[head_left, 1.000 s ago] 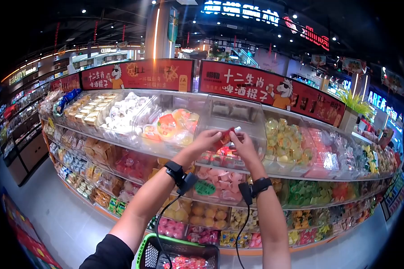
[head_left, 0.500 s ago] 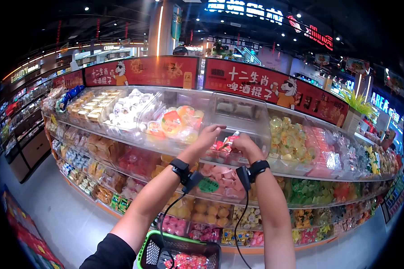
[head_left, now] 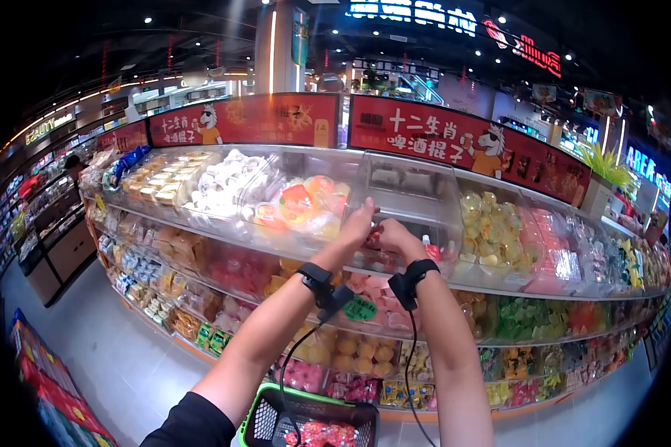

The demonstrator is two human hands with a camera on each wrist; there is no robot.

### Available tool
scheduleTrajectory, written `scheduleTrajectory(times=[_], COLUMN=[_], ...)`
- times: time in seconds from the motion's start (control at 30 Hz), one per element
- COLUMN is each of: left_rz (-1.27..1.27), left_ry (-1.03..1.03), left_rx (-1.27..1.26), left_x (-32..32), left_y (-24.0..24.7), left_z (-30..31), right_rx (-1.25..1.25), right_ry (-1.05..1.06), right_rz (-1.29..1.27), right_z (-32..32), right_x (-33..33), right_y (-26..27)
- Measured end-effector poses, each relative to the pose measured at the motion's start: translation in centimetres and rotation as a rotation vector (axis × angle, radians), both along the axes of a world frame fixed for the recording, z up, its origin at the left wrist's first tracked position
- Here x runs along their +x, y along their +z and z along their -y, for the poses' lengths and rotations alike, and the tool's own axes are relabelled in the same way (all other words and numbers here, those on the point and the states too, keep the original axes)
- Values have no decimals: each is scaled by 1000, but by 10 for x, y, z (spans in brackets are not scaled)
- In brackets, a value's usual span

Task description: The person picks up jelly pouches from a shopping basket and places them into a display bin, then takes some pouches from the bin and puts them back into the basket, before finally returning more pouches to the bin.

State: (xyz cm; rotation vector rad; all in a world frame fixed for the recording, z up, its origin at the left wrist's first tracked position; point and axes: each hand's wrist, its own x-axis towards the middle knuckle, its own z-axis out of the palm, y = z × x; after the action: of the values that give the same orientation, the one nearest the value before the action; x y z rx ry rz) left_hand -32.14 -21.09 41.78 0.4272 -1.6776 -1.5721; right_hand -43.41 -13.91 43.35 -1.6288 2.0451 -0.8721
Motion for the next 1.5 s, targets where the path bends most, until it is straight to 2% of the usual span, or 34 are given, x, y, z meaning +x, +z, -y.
scheduleTrajectory(times=[0.07, 0.13, 0.23, 0.33, 0.37, 0.43, 0.5, 0.6, 0.63, 0.73, 0.77, 0.83, 0.87, 0.9, 1.0, 1.07, 1.2, 1.27, 1.33, 1.4, 1.5], left_rz=[94, 178, 257, 264, 256, 226, 213, 232, 180, -72, -159, -266, -278, -246, -185, 24, 472, 588, 661, 738, 868], left_ry=[-25, -23, -53, -48, -86, -126, -181, -88, -60, 236, 266, 306, 318, 269, 134, 32, -73, -86, -58, -79, -138], left_rx=[-3, 81, 87, 24, 1, 40, 29, 5, -79, -781, -825, -975, -1065, -1092, -1090, -1014, -776, -566, -563, -517, -300], left_x=[-7, 0, 1, 5, 2, 10, 18, 19, 13, 34, 46, 72, 85, 97, 119, 138, 175, 193, 211, 229, 252], left_y=[-7, 6, 11, 14, 10, 18, 19, 27, 19, 15, 11, -5, -23, -48, -136, -195, -316, -367, -425, -451, -499], left_z=[22, 6, 8, 0, 7, -5, -9, -20, -11, -46, -67, -98, -109, -115, -131, -145, -172, -188, -206, -224, -248], right_rx=[-18, 26, 64, 88, 60, 11, 50, -25, -149, -272, -592, -712, -721, -729, -693, -612, -101, 26, 188, 330, 571], right_ry=[7, 31, 7, 9, -6, 7, 51, 14, 154, -17, -37, -45, -9, 24, 81, 107, 14, -14, -151, -215, -294], right_rz=[-63, -11, -16, -32, -60, 61, -45, -381, -429, -148, -112, -370, -376, -381, -485, -456, -87, 35, 98, 87, 163], right_z=[8, -21, -28, -30, -12, -19, 2, 10, 8, -22, -26, -74, -98, -116, -145, -155, -183, -202, -230, -261, -297], right_x=[-6, 18, 23, 25, 12, 21, 4, 5, 4, 27, 25, 68, 84, 96, 113, 116, 128, 125, 134, 142, 159], right_y=[-9, 12, 19, 21, 2, 6, -10, -9, -1, 19, -3, -1, -9, -23, -113, -187, -328, -405, -447, -499, -560])
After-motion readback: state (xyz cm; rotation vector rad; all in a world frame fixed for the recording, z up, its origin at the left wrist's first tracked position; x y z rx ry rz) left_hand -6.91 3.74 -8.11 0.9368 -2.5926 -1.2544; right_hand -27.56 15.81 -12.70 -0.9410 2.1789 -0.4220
